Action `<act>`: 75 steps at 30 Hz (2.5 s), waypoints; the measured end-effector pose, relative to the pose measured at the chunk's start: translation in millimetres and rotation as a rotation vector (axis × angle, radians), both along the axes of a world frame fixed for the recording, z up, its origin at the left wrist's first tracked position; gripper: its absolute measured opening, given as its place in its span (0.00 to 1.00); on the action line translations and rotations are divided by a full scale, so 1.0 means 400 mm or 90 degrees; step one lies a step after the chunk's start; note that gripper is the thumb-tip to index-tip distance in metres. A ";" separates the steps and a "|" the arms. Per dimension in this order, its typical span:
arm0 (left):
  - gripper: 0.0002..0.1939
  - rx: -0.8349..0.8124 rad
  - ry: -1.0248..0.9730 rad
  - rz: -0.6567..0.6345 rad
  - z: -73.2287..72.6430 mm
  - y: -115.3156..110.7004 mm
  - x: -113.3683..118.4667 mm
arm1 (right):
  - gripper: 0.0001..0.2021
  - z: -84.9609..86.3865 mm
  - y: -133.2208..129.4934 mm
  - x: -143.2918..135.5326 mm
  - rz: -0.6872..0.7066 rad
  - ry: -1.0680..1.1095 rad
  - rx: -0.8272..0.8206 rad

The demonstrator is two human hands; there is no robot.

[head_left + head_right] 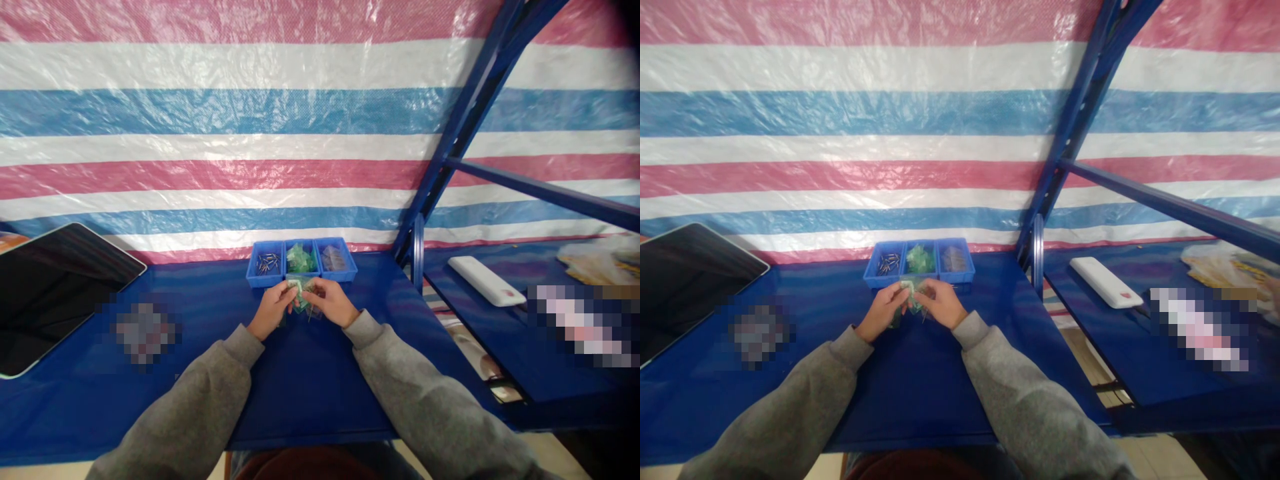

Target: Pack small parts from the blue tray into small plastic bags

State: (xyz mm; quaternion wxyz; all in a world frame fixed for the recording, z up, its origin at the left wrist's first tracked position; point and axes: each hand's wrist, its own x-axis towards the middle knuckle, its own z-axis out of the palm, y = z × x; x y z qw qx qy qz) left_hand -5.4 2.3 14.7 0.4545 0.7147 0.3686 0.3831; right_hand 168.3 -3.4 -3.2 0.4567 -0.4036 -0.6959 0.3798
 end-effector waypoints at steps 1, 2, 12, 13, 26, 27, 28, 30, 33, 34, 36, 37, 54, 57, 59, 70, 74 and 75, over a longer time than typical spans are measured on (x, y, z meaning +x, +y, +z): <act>0.15 0.002 0.000 0.007 0.001 0.000 -0.001 | 0.12 -0.002 0.001 0.000 -0.011 -0.009 0.005; 0.15 -0.001 -0.002 0.018 0.001 -0.001 -0.002 | 0.11 -0.003 0.001 0.000 -0.025 -0.016 0.009; 0.15 -0.022 -0.044 0.086 0.016 0.004 -0.012 | 0.10 0.003 0.002 0.008 -0.054 -0.017 0.019; 0.15 -0.023 -0.052 0.086 0.016 0.003 -0.011 | 0.10 0.003 0.001 0.008 -0.052 -0.015 0.016; 0.16 -0.028 -0.004 0.073 0.015 0.010 -0.018 | 0.11 -0.002 0.004 0.007 -0.070 -0.025 0.018; 0.16 -0.019 0.014 0.073 0.014 0.011 -0.019 | 0.11 -0.003 0.005 0.006 -0.067 -0.024 0.013; 0.17 -0.007 0.032 0.073 0.013 0.010 -0.020 | 0.11 -0.003 0.005 0.006 -0.060 -0.021 0.007; 0.17 0.020 0.061 0.076 0.010 0.009 -0.021 | 0.11 -0.001 0.004 0.005 -0.035 -0.002 -0.011; 0.18 0.044 0.083 0.089 0.006 0.007 -0.022 | 0.13 0.010 -0.001 0.003 0.022 0.037 -0.043; 0.18 0.047 0.085 0.098 0.005 0.007 -0.023 | 0.14 0.014 -0.003 0.002 0.041 0.049 -0.054; 0.19 0.050 0.081 0.117 0.004 0.008 -0.023 | 0.15 0.021 -0.007 0.002 0.069 0.061 -0.074; 0.19 0.049 0.075 0.122 0.004 0.009 -0.022 | 0.15 0.023 -0.008 0.002 0.077 0.062 -0.082; 0.16 0.030 0.051 0.079 0.012 0.003 -0.019 | 0.13 0.015 -0.008 0.000 0.001 0.084 -0.056; 0.16 0.012 0.022 0.084 0.012 0.001 -0.015 | 0.13 0.017 -0.006 0.003 -0.011 0.084 -0.045; 0.16 -0.010 -0.011 0.075 0.013 0.001 -0.012 | 0.14 0.019 -0.006 0.004 -0.016 0.084 -0.045; 0.14 -0.079 -0.084 0.023 0.013 0.001 -0.008 | 0.16 0.015 0.001 0.011 -0.034 0.083 -0.059; 0.13 -0.102 -0.121 0.040 0.007 0.008 -0.016 | 0.15 0.022 0.002 0.019 -0.097 0.051 0.001; 0.13 -0.108 -0.134 0.048 0.006 0.010 -0.017 | 0.14 0.023 0.002 0.020 -0.107 0.042 0.019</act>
